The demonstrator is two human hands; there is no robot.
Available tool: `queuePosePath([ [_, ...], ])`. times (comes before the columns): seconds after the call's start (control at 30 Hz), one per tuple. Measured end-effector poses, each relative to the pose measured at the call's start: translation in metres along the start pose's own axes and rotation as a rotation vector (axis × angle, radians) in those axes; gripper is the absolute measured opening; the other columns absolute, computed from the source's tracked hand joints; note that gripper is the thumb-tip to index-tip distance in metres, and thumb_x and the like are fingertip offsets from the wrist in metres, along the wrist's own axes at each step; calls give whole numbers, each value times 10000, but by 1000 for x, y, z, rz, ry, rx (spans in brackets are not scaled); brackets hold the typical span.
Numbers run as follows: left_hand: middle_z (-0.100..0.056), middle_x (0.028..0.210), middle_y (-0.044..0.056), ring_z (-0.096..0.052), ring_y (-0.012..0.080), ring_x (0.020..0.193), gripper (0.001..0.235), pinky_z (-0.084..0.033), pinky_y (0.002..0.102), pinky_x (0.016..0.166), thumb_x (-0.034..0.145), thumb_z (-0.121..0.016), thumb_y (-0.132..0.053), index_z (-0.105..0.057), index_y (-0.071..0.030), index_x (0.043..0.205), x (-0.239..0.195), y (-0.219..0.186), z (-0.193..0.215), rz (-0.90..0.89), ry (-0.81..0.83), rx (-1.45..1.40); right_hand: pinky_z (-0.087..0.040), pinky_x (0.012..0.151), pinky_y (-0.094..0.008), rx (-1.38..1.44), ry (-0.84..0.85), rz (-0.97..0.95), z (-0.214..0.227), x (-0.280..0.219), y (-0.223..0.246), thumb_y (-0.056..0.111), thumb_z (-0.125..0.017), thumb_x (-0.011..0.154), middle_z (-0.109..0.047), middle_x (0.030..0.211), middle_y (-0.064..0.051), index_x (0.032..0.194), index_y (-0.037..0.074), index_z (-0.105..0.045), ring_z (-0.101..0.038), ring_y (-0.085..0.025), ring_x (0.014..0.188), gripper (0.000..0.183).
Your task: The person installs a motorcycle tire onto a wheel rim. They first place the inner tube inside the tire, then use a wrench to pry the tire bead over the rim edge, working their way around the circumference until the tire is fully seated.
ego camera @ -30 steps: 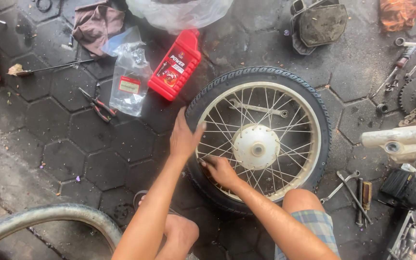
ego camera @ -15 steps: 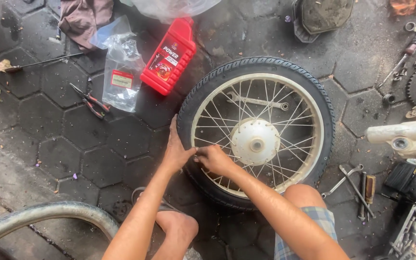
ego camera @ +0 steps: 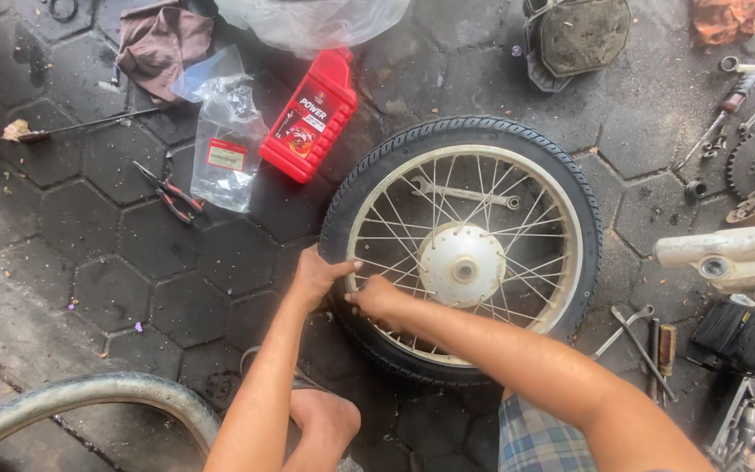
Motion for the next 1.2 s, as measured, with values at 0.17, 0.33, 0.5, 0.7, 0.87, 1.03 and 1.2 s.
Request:
queuePosePath([
  [0.17, -745, 801, 117, -683, 211, 780, 460, -571, 340, 692, 556, -1017, -68, -726, -5, 907, -8, -2, 4, -89, 80, -245, -597, 766, -490, 569, -419, -183, -43, -36, 15, 411, -710, 919, -775, 851, -193, 1005, 28, -789, -756, -394, 963, 400],
  [0.33, -748, 809, 105, -676, 200, 771, 456, -571, 332, 697, 549, -1024, -65, -725, -14, 890, -6, 1, 4, -103, 119, -322, -566, 904, -561, 652, -624, -143, -45, -84, 57, 380, -684, 948, -750, 979, -306, 1028, -35, -750, -696, -474, 1076, 428],
  [0.5, -745, 814, 100, -655, 186, 789, 444, -573, 331, 714, 566, -1019, -72, -729, -4, 896, -2, 10, 3, -170, 126, -323, -570, 882, -560, 650, -756, -143, -67, -71, 53, 412, -726, 910, -758, 915, -271, 962, 16, -751, -714, -465, 1011, 400],
  [0.7, -711, 1162, 301, -649, 465, 1184, 819, -517, 548, 986, 933, -473, -806, -684, -58, 1193, -13, -12, -6, 38, -253, 217, -575, 882, -540, 668, -801, -126, -75, -78, 56, 356, -705, 927, -760, 915, -259, 959, 48, -699, -717, -456, 1011, 309],
  [0.87, -685, 1190, 349, -644, 491, 1176, 835, -526, 529, 999, 966, -500, -737, -665, 16, 1288, -22, -29, -13, 21, -346, 282, -545, 918, -582, 619, -771, 111, -55, -119, 71, 152, -582, 992, -697, 1020, -381, 1105, -32, -670, -663, -529, 1081, 233],
  [1.03, -727, 965, 315, -699, 492, 942, 710, -548, 528, 835, 1012, -494, -634, -717, 38, 1052, -1, 4, -19, -175, -455, 314, -556, 659, -515, 254, -542, 307, -47, -115, 13, 184, -507, 1027, -697, 842, -225, 1076, 35, -544, -696, -377, 777, 161],
  [1.2, -731, 991, 317, -696, 486, 1033, 660, -552, 547, 889, 1005, -525, -626, -735, -2, 1045, -13, -13, -16, -103, -472, 275, -608, 630, -562, -226, -361, 513, 2, -88, -53, 171, -616, 939, -740, 816, -253, 1248, 27, -552, -756, -419, 809, 346],
])
Point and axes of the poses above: each hand's wrist, its own x-axis towards the middle knuckle, its own z-axis out of the back of the hand, y = z × x, the point moved 2 cm from there along x, towards the middle knuckle
